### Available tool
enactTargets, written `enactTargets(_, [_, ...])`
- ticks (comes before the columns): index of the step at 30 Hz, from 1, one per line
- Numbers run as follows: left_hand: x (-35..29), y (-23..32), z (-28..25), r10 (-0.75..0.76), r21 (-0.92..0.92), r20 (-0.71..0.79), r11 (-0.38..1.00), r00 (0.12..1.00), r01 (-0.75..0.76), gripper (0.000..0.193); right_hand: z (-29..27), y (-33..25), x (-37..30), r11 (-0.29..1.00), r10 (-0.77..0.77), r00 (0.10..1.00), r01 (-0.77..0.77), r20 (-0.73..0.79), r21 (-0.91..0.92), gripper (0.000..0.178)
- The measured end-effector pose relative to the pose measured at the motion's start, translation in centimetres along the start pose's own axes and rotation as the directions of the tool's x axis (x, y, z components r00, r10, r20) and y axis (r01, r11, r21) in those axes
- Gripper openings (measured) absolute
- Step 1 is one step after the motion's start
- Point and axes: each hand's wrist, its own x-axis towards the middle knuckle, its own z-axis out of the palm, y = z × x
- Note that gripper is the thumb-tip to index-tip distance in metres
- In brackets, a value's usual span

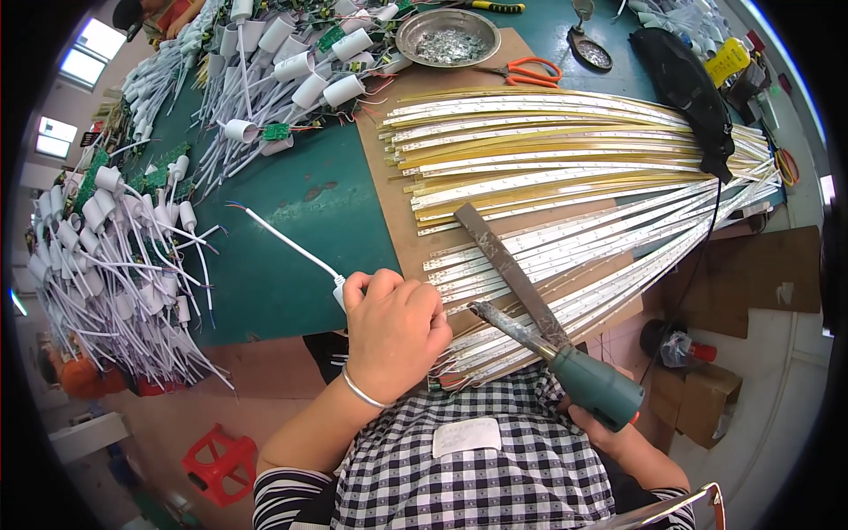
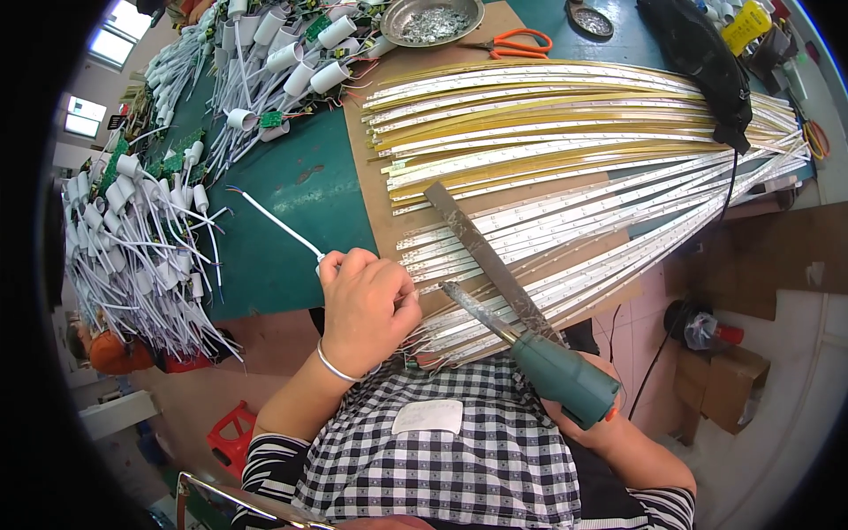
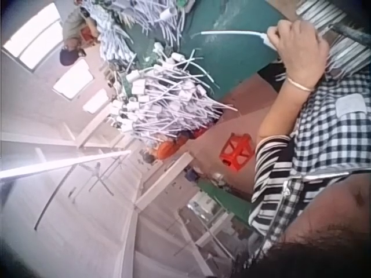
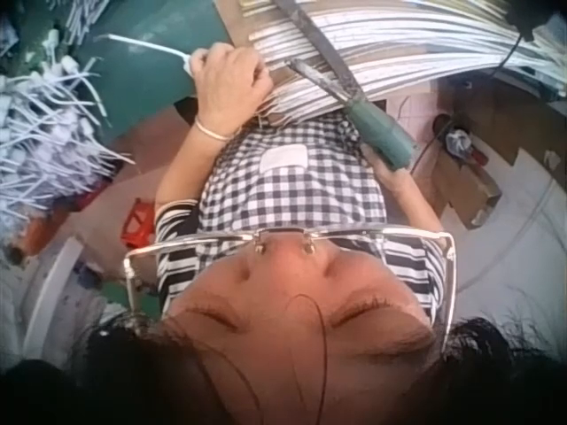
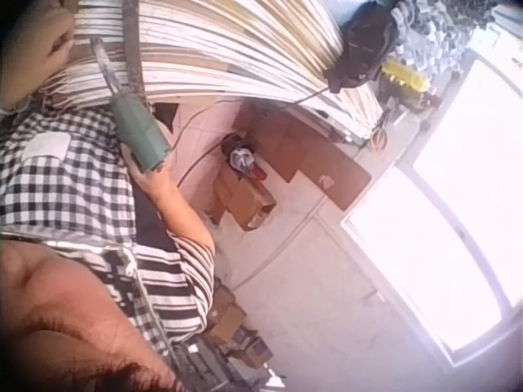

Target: The person solders wires to LED light strips with a soldering iron.

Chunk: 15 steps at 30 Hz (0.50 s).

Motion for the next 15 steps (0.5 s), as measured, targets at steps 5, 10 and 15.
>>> enactTargets(5, [0.0, 0.0, 0.0, 0.007, 0.009, -0.012, 1.000, 1.000, -0.007, 0.011, 0.1, 0.3, -0.6, 0.997, 0.039, 0.999, -0.039, 0.006, -0.060, 0.027])
enactTargets(10, [-0.1, 0.0, 0.1, 0.005, -0.005, -0.018, 1.000, 1.000, -0.005, 0.012, 0.4, 0.3, -0.7, 0.993, 0.118, 0.993, -0.118, -0.029, 0.010, 0.025])
enactTargets(15, [-0.1, 0.1, 0.1, -0.004, -0.002, -0.017, 1.000, 1.000, 0.004, 0.012, 0.0, -0.1, 0.2, 0.983, -0.076, 0.997, 0.072, -0.019, -0.167, 0.024])
